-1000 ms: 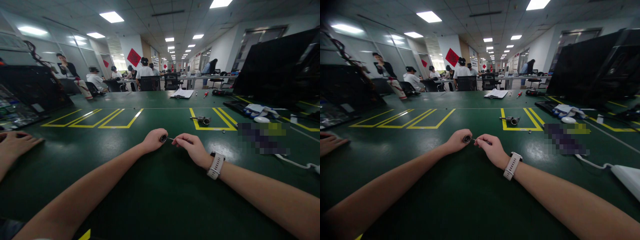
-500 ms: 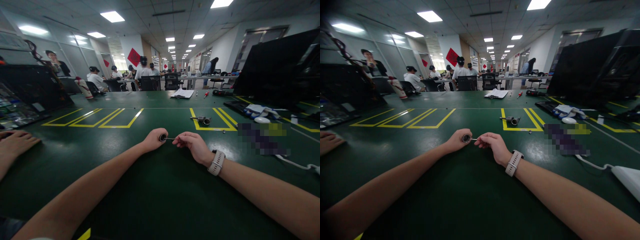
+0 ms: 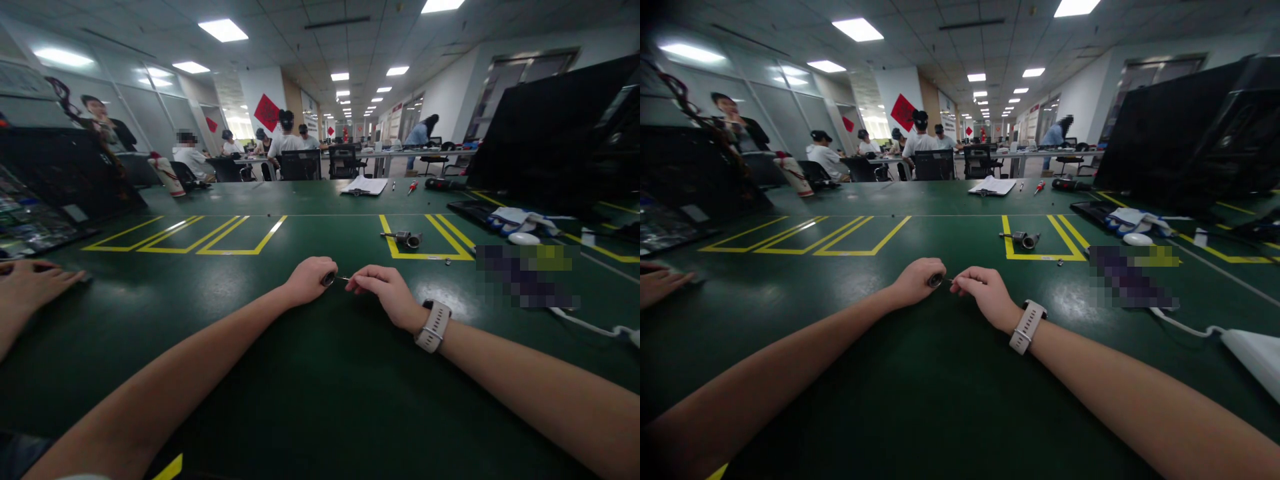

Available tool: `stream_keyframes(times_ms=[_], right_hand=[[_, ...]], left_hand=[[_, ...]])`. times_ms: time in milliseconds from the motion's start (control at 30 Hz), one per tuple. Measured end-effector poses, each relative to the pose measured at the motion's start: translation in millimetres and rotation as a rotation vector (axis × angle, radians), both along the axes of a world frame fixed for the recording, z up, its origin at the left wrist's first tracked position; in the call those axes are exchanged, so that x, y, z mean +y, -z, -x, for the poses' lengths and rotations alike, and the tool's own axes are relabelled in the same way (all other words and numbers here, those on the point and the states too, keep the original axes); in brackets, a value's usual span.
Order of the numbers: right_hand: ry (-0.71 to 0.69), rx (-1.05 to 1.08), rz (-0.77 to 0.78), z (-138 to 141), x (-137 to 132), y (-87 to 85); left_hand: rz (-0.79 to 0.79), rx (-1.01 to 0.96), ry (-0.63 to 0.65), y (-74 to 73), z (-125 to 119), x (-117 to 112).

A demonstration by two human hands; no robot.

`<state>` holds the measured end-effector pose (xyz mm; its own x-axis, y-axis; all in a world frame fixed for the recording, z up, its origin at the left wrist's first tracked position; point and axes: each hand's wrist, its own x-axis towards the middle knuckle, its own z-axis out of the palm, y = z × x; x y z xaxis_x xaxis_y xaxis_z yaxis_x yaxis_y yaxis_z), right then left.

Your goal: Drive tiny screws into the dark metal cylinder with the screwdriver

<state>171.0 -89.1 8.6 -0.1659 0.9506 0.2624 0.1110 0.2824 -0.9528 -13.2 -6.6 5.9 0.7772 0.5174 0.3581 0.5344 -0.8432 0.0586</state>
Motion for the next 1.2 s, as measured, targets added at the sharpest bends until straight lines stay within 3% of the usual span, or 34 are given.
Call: stream_keyframes(times_ms=[200,400,600,700,867,1033,1200], right_hand=[[-0.034,0.292,0.193,-2.2,8.0,5.0],[-0.043,0.362,0.222,-1.0,5.9,3.9],[0.04,0.076,-0.016,3.0,-3.9,-1.3],[0.049,-0.051,-0.061,4.3,-5.5,-3.3],[-0.006,0.096,0.055,1.8,1.0,-0.2],[-0.018,0.294,0.189,-1.0,6.1,2.2],[-0.045,0.329,0.232,-0.7,4.3,1.6]], left_hand=[[0.136,-0.123,0.064,-0.5,2.2,1.2],[0.192,-0.196,0.078,-0.8,1.3,1.0],[0.118,-0.104,0.004,0.2,0.9,1.5],[0.062,-0.048,0.002,0.5,0.1,1.2],[0.041,-0.042,0.032,1.3,0.8,1.8],[0.121,-0.123,0.072,1.7,2.1,3.0],[0.172,-0.207,0.071,1.4,2.0,2.8]])
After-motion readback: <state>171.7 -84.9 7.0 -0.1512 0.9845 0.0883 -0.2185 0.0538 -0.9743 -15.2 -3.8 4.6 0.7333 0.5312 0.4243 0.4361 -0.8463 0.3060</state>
